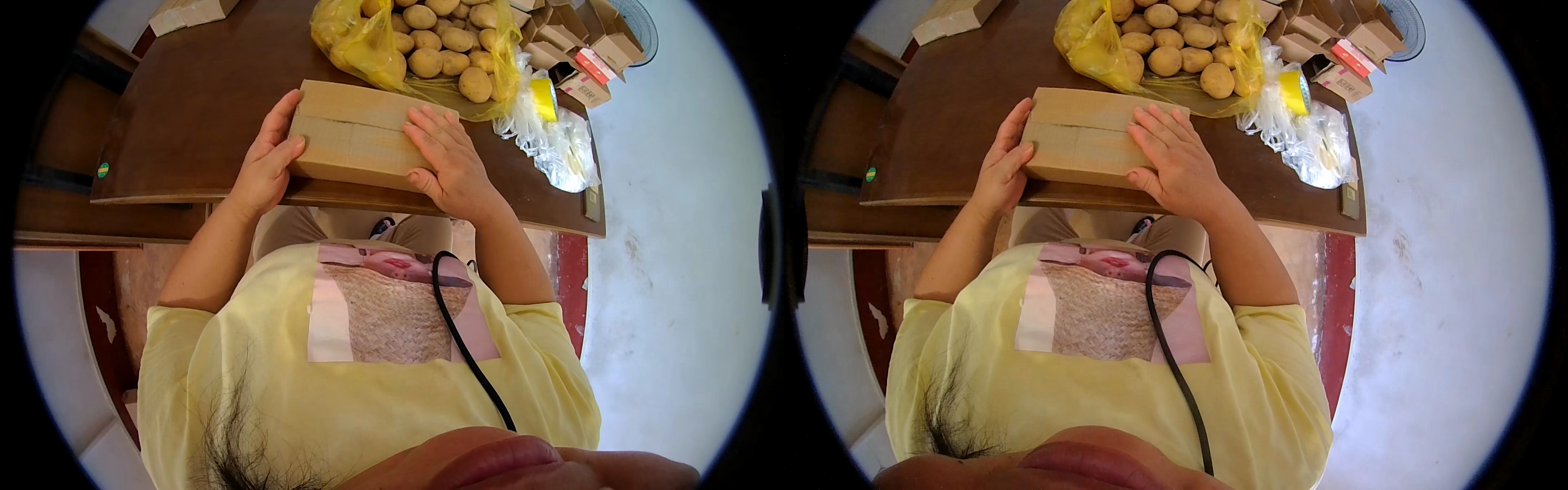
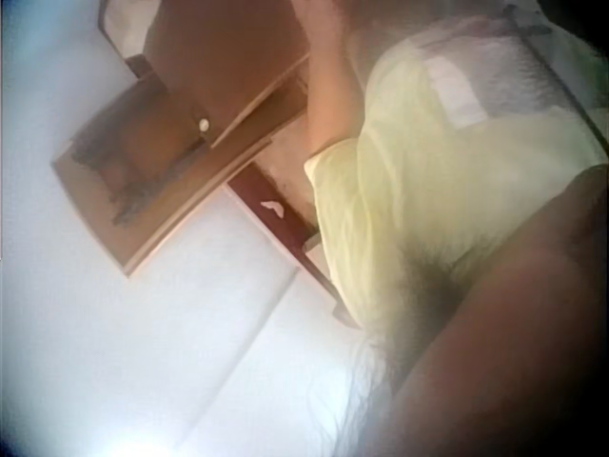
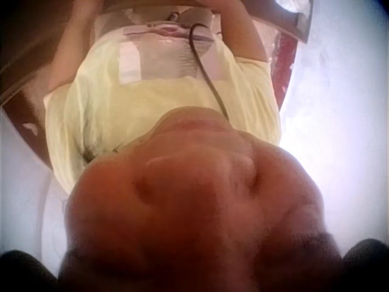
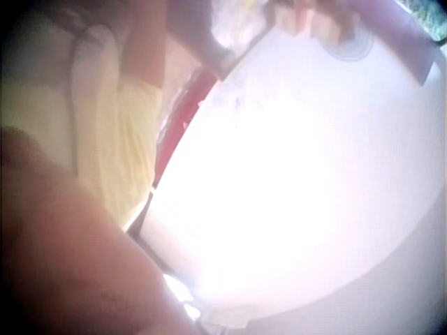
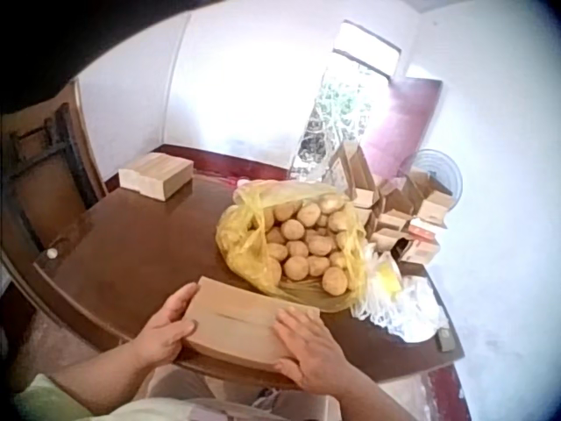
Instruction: The person assembles a small cardboard box by folding and taping its flaps. They then open a larger cardboard box and handle a small plastic bag.
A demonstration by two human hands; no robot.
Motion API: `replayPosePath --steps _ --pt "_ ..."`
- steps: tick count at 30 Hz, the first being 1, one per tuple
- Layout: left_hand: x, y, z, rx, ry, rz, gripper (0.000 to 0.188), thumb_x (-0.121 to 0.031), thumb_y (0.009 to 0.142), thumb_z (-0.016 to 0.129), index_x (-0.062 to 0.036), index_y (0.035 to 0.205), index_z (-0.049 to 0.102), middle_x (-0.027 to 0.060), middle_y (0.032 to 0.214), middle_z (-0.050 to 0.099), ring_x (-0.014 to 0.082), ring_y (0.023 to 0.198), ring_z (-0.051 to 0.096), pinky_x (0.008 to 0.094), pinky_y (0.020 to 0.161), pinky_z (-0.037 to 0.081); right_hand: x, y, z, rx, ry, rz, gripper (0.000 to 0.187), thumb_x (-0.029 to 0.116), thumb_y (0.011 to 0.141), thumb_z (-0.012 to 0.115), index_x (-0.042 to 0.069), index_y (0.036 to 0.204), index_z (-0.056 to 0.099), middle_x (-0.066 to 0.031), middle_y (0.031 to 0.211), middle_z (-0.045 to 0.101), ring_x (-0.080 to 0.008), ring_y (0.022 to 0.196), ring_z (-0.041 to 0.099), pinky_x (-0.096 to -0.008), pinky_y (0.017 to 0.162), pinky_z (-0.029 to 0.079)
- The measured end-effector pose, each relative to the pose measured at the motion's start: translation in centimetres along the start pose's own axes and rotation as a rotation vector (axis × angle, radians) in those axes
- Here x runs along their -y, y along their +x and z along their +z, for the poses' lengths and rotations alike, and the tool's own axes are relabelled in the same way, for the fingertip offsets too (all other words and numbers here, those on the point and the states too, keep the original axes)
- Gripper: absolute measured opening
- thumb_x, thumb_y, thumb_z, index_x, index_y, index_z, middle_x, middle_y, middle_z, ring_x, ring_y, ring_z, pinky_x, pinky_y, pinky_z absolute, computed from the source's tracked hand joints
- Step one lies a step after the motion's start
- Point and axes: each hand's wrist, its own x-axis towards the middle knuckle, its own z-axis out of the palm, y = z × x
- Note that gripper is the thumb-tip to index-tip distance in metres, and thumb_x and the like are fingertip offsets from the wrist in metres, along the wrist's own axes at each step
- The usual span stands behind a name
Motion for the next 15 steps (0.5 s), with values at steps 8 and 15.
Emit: replayPosePath --steps 8,15 --pt "0.15 0.06 -0.11 -0.002 0.006 0.007 0.067 -0.011 0.09 0.056 -0.0048 0.149 0.027 0.0099 0.151 0.032 0.0204 0.139 0.03 0.0336 0.115 0.021 0.07 0.06 0.01 0.001 -0.01 0.01 0.057 0.041 0.088 0.06 0.002 0.13 0.053 -0.0154 0.142 0.047 -0.0318 0.137 0.036 -0.0475 0.116 0.022" --pt "0.27 0.04 -0.16 -0.006 0.012 0.011 0.067 -0.011 0.089 0.056 -0.0047 0.149 0.027 0.0098 0.152 0.032 0.0206 0.14 0.029 0.0338 0.115 0.02 0.06 0.06 0.01 -0.005 -0.014 -0.001 0.057 0.042 0.092 0.056 0.001 0.131 0.051 -0.0164 0.142 0.046 -0.0336 0.137 0.037 -0.0488 0.115 0.023"
